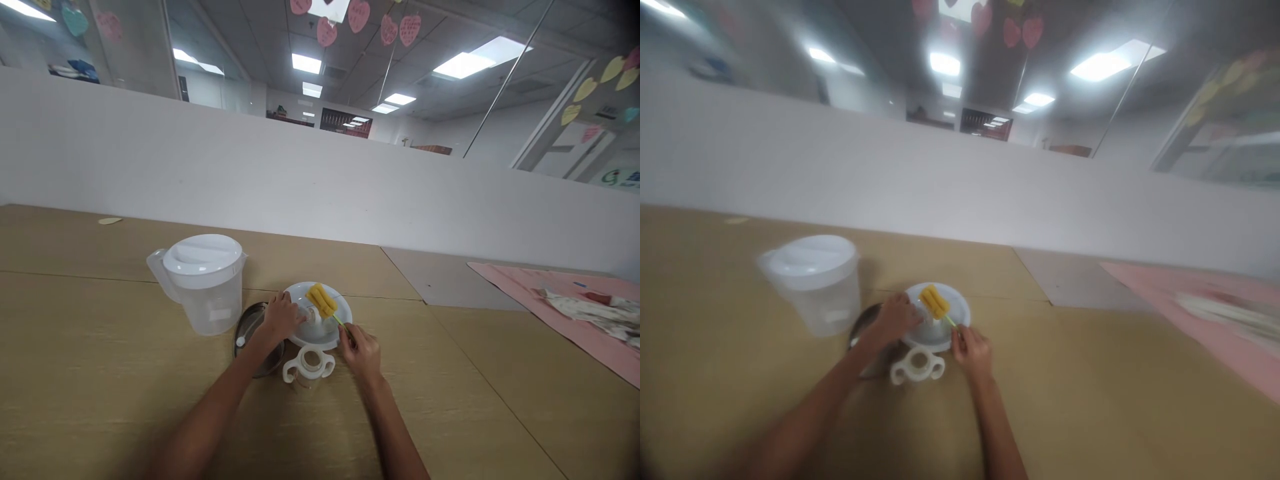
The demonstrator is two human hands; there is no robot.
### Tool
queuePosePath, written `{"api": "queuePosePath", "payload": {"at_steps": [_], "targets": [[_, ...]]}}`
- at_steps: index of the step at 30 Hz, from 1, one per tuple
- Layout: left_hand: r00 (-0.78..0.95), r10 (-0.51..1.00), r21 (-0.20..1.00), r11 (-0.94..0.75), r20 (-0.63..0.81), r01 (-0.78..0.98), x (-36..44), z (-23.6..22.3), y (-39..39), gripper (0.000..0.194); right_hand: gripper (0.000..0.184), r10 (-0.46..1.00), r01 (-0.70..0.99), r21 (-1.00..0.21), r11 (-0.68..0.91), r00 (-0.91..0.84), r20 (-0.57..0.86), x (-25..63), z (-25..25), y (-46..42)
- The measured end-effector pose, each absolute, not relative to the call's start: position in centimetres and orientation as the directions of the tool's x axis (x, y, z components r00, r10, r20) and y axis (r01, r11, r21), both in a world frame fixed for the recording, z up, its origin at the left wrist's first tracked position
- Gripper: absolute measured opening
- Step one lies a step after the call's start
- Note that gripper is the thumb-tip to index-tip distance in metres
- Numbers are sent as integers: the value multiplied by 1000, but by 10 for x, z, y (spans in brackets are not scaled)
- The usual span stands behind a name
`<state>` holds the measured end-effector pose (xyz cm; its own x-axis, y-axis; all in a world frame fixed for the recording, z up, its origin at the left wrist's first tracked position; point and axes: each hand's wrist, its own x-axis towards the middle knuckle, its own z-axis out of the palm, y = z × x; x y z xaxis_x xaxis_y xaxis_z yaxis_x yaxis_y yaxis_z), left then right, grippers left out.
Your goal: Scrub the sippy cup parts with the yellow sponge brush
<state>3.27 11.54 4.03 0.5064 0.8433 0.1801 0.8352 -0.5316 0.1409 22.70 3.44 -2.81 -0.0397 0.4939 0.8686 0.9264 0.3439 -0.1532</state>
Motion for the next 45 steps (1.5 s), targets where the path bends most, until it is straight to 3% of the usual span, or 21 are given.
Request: {"api": "queuePosePath", "payload": {"at_steps": [5,9,11,19,27,37,45], "targets": [[526,814,190,-572,246,798,28,42,118,13,19,491,930,-151,336,-36,871,227,-28,34],[487,801,462,-598,348,654,23,65,115,17,18,506,923,-172,344,-28,862,227,-28,34],[486,799,544,-599,354,588,18,78,111,16,18,512,918,-193,347,-13,859,226,-27,34],[499,729,441,-683,469,582,12,89,98,34,16,495,900,-191,392,-31,869,226,-25,32],[523,689,468,-724,501,506,16,92,97,38,19,540,874,-256,413,-9,841,229,-26,32],[642,613,500,-777,460,384,5,114,86,50,18,549,913,-210,350,-18,836,229,-20,30],[696,581,548,-775,422,315,10,112,82,46,9,400,915,-134,380,-32,916,228,-20,24]]}}
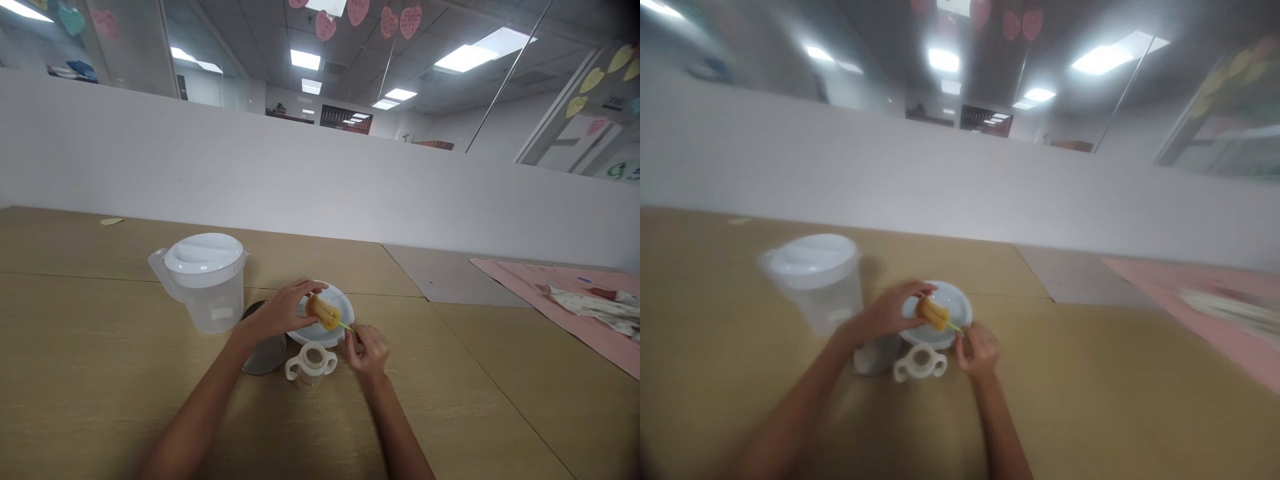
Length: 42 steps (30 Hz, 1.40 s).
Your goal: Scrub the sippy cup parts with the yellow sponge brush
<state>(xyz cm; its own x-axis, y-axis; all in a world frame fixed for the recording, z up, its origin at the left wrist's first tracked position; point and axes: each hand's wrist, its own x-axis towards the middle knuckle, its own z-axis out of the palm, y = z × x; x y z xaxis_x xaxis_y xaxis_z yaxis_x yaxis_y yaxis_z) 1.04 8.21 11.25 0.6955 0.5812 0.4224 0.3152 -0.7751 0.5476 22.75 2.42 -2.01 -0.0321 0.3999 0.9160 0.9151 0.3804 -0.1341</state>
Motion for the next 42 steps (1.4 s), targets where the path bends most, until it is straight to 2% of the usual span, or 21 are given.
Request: {"api": "queuePosePath", "payload": {"at_steps": [4,8,11,17,22,26,30,34,38,42], "targets": [[704,604,604,-735,375,309,11,111,85,37,7,346,934,-139,328,18,938,227,-23,23],[700,641,666,-675,315,318,9,111,86,38,6,364,962,-106,252,7,931,228,-26,26],[705,628,667,-684,331,296,7,114,85,36,7,393,972,-68,223,-26,919,227,-28,29],[695,615,637,-714,373,290,6,120,83,35,10,418,948,-109,298,-27,908,225,-26,31],[670,610,653,-718,423,242,5,118,84,34,10,375,943,-95,320,-34,926,224,-20,26],[679,621,676,-695,392,245,6,113,87,37,13,365,943,-99,318,-25,931,223,-18,23],[692,622,693,-679,367,243,8,113,87,37,18,369,940,-159,302,39,929,222,-20,24],[726,605,673,-688,327,270,8,125,79,38,23,390,943,-167,289,43,920,217,-21,26],[724,582,635,-728,372,258,7,133,72,40,32,388,933,-165,319,31,921,212,-19,24],[715,588,662,-711,377,236,7,128,76,43,35,350,915,-136,379,-6,937,212,-17,20]]}}
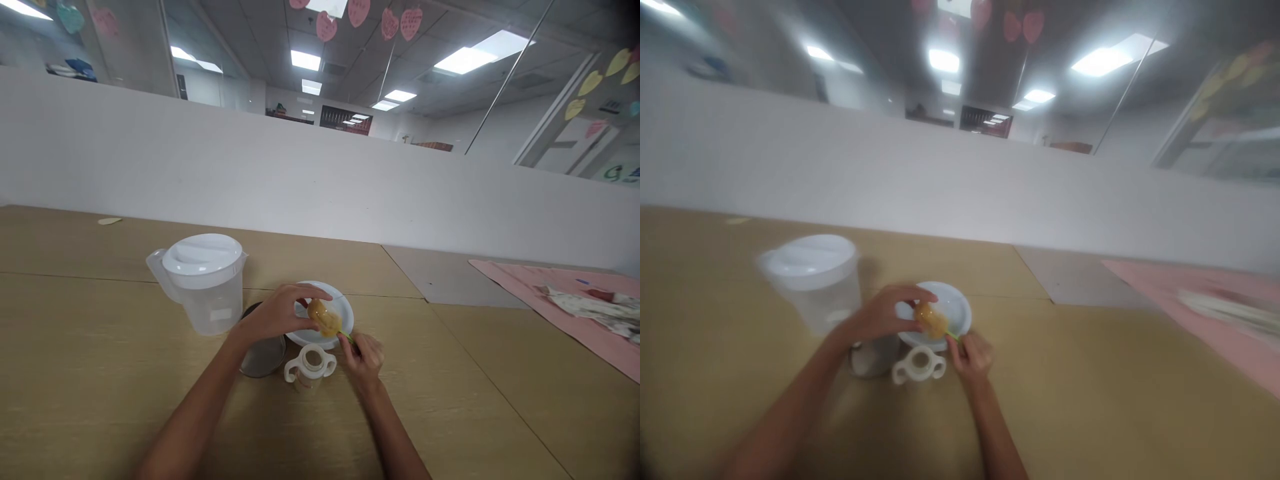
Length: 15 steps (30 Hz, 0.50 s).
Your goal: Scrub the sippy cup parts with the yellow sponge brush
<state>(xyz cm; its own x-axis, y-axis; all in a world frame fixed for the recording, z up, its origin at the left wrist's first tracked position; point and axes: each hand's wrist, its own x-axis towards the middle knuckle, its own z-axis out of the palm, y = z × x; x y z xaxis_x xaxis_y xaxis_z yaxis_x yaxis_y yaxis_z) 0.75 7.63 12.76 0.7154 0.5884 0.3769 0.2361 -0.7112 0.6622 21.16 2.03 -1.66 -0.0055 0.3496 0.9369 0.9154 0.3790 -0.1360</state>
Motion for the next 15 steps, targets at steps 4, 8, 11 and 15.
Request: {"api": "queuePosePath", "payload": {"at_steps": [4,8,11,15], "targets": [[700,602,717,-672,384,185,10,113,88,43,41,314,901,-223,372,104,944,211,-20,19],[690,620,769,-623,374,143,13,105,95,45,42,376,835,-429,344,297,878,206,-26,20],[691,625,770,-620,365,154,13,105,96,46,39,433,774,-541,330,385,815,203,-29,23],[685,641,751,-627,346,207,12,106,96,45,41,528,721,-626,297,423,737,204,-30,26]]}}
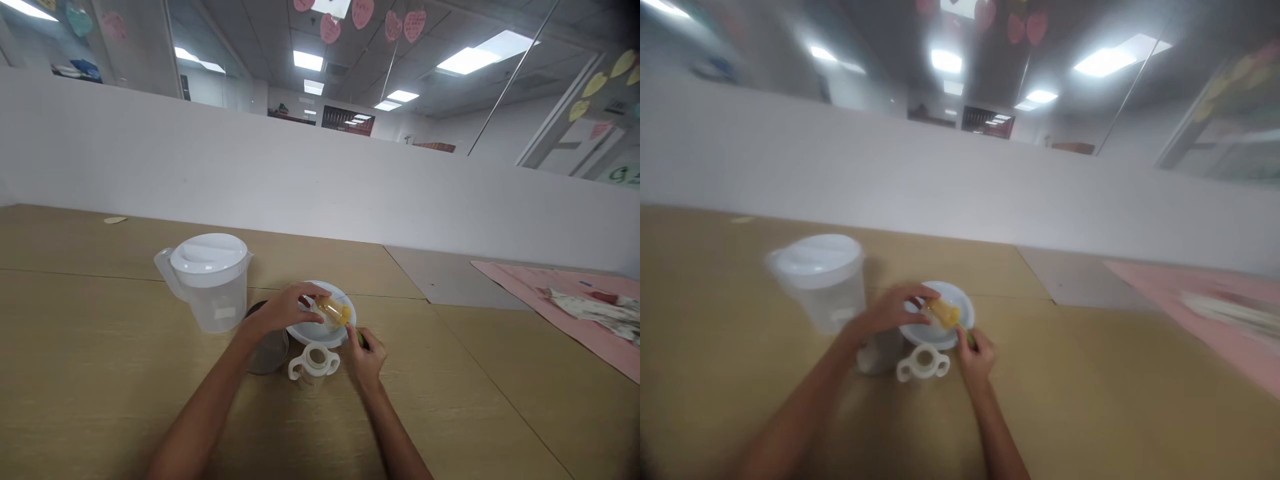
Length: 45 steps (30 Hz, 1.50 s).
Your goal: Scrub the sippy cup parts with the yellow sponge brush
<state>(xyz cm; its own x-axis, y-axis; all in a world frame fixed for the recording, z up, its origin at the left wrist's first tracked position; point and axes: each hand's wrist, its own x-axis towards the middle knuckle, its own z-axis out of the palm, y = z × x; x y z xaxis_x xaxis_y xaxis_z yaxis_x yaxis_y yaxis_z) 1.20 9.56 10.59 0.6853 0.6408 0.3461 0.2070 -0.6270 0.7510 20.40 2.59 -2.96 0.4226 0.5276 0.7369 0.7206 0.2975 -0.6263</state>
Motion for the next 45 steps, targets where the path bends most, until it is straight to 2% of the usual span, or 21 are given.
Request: {"api": "queuePosePath", "payload": {"at_steps": [4,9,12,20,23,31,36,40,45], "targets": [[684,646,698,-660,338,278,10,111,92,44,40,557,766,-580,276,365,746,207,-28,26],[738,582,588,-745,341,316,7,123,82,42,39,457,915,-293,278,142,878,210,-25,25],[741,579,577,-751,341,321,5,127,79,42,39,406,932,-173,318,31,914,210,-21,24],[721,573,668,-715,391,205,7,123,84,44,39,327,908,-122,401,-17,945,209,-12,18],[720,578,693,-696,385,188,8,119,88,46,40,303,899,-140,415,8,953,210,-13,16],[726,618,788,-590,303,173,9,110,97,50,37,321,846,-327,421,198,926,206,-21,21],[718,648,818,-540,254,199,8,106,100,53,29,399,780,-476,405,318,860,204,-24,24],[707,653,808,-553,270,202,9,106,100,54,30,487,694,-622,361,429,761,204,-27,26],[718,635,789,-581,286,200,8,114,93,50,32,530,651,-659,377,432,730,202,-27,27]]}}
